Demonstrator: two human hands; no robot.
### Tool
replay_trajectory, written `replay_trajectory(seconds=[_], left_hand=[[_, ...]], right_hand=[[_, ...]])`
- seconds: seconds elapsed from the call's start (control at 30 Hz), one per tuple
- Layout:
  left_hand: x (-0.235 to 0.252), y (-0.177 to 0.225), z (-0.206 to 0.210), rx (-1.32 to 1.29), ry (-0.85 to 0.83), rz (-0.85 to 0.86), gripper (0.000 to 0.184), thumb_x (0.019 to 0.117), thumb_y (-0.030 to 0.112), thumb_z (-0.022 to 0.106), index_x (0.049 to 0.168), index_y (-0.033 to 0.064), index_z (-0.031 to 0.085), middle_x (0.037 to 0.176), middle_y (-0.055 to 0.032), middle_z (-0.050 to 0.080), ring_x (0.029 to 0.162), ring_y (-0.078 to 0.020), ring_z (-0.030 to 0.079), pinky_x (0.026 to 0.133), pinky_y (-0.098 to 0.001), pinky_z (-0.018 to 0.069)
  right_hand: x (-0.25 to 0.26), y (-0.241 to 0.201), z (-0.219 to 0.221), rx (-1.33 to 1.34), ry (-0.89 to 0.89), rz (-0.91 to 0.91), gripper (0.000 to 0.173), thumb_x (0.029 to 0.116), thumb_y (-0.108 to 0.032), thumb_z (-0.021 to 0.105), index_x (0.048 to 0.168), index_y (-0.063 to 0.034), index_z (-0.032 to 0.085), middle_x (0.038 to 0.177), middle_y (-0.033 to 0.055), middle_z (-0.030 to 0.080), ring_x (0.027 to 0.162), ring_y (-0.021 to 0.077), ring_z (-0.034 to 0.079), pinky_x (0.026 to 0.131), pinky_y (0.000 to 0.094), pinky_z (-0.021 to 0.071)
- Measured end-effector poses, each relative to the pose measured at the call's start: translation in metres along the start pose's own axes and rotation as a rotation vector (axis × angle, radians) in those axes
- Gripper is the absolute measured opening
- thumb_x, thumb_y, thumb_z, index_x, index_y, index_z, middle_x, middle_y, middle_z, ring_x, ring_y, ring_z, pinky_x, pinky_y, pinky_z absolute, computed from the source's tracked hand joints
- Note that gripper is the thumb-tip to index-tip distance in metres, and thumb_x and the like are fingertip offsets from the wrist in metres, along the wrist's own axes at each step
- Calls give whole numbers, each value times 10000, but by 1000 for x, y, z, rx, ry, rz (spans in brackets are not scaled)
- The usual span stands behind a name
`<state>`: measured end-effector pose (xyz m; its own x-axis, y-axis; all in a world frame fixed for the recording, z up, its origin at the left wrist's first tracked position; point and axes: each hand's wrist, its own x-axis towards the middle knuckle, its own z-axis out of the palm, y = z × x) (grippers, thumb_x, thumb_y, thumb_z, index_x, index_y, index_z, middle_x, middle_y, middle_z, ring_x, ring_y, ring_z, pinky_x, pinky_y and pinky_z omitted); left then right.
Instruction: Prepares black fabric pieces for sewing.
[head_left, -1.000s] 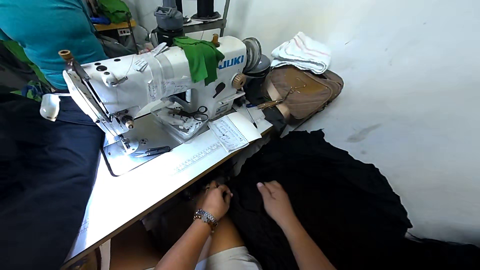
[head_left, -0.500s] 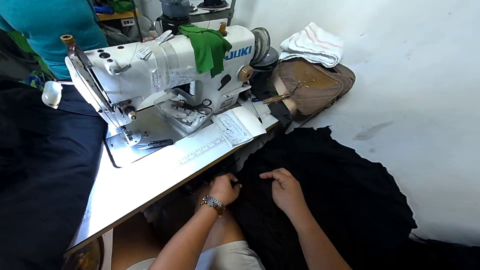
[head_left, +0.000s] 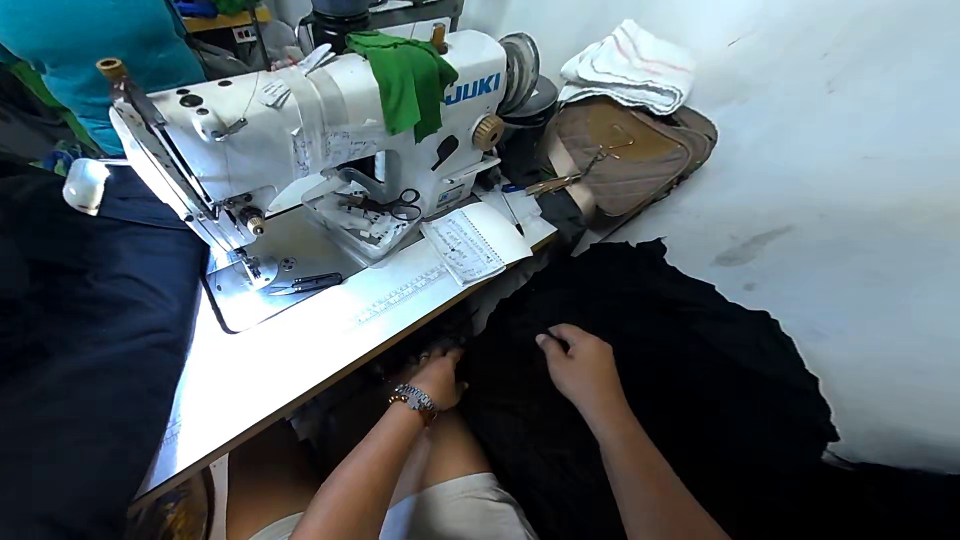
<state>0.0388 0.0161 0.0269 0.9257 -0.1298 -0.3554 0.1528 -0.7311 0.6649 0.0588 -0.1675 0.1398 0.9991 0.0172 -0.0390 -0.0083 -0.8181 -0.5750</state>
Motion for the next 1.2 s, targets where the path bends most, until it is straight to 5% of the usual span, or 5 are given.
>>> replay_trajectory(seconds=[0.37, 0.6, 0.83, 1.03, 1.2], left_hand=[[-20, 20, -20, -344, 122, -106, 309, 982, 133, 648, 1277, 43, 640, 1162, -210, 689, 1021, -345, 687, 884, -537, 554], [-24, 68, -42, -1026, 165, -131, 366, 1011, 38, 591, 1373, 35, 538, 1056, -145, 618, 781, -182, 634, 709, -334, 566], [-13, 0, -2, 66, -17, 97, 684, 862, 287, 810, 1477, 179, 532, 1456, -190, 548, 1319, -421, 534, 1045, -661, 446], [-8, -18, 9, -25, 16, -63, 442, 919, 374, 762, 1294, 157, 674, 1100, -107, 730, 990, -287, 706, 901, -560, 561], [-15, -11, 6, -104, 7, -111, 358, 926, 406, 744, 1182, 159, 703, 1001, -97, 740, 953, -266, 713, 875, -537, 566]], right_hand=[[1, 14, -10, -1, -41, -177, 335, 1000, 127, 441, 1037, 20, 757, 1155, 225, 677, 1108, 391, 632, 955, 564, 499], [-11, 0, 27, -203, -260, -190, 415, 917, -299, 791, 1159, 23, 693, 1196, 204, 635, 1096, 357, 645, 946, 536, 544], [3, 0, -13, -61, -23, -42, 306, 1084, -110, 494, 1237, 100, 656, 1180, 321, 666, 1128, 471, 642, 986, 637, 469], [3, 19, -15, 34, 119, -93, 305, 1079, -73, 488, 1381, -37, 484, 907, 236, 647, 747, 365, 640, 685, 554, 522], [-1, 13, -17, -13, 89, -230, 281, 1015, 101, 453, 1018, 50, 729, 1036, 236, 687, 995, 388, 661, 877, 557, 519]])
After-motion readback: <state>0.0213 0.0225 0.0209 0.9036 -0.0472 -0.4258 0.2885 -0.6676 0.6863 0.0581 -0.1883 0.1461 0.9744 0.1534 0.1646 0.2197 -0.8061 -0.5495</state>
